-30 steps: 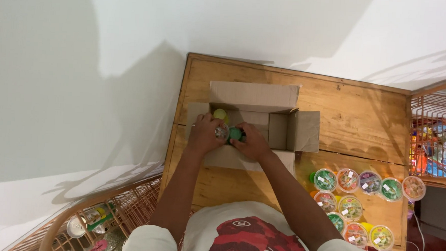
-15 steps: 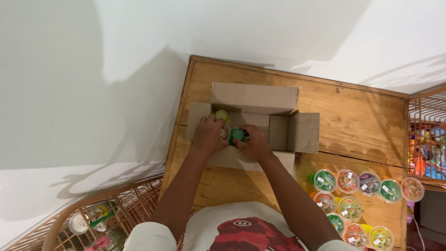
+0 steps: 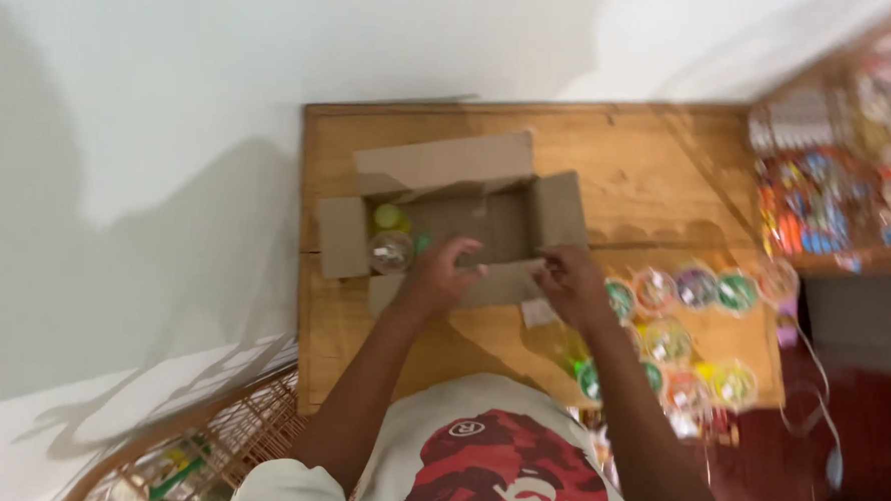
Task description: The person writes on the lids of plastic cups with a pen and then packs the cups into a cardboard box.
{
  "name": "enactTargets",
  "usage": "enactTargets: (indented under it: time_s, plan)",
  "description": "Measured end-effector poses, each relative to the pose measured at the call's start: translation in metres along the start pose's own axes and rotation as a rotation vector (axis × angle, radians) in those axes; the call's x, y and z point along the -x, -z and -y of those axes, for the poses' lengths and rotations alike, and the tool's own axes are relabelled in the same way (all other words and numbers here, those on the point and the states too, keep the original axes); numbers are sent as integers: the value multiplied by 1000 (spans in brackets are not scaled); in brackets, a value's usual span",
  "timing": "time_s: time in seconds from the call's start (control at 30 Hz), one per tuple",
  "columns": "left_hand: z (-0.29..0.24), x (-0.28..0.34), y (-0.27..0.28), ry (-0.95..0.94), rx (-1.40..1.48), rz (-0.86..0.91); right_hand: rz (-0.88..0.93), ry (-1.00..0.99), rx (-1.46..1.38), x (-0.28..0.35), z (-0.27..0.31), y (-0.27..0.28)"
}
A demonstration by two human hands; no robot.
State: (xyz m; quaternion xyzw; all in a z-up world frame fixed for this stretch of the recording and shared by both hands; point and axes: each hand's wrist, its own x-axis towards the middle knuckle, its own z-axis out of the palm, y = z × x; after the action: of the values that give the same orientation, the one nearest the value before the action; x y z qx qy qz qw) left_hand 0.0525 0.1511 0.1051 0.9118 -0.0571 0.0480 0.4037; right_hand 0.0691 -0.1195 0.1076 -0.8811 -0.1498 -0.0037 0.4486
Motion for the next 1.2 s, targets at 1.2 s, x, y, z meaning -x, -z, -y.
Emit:
enactTargets:
  time_s: [1.2]
  plan:
    - [-70, 23, -60, 70, 482, 560, -57, -620, -834, 139, 7, 24]
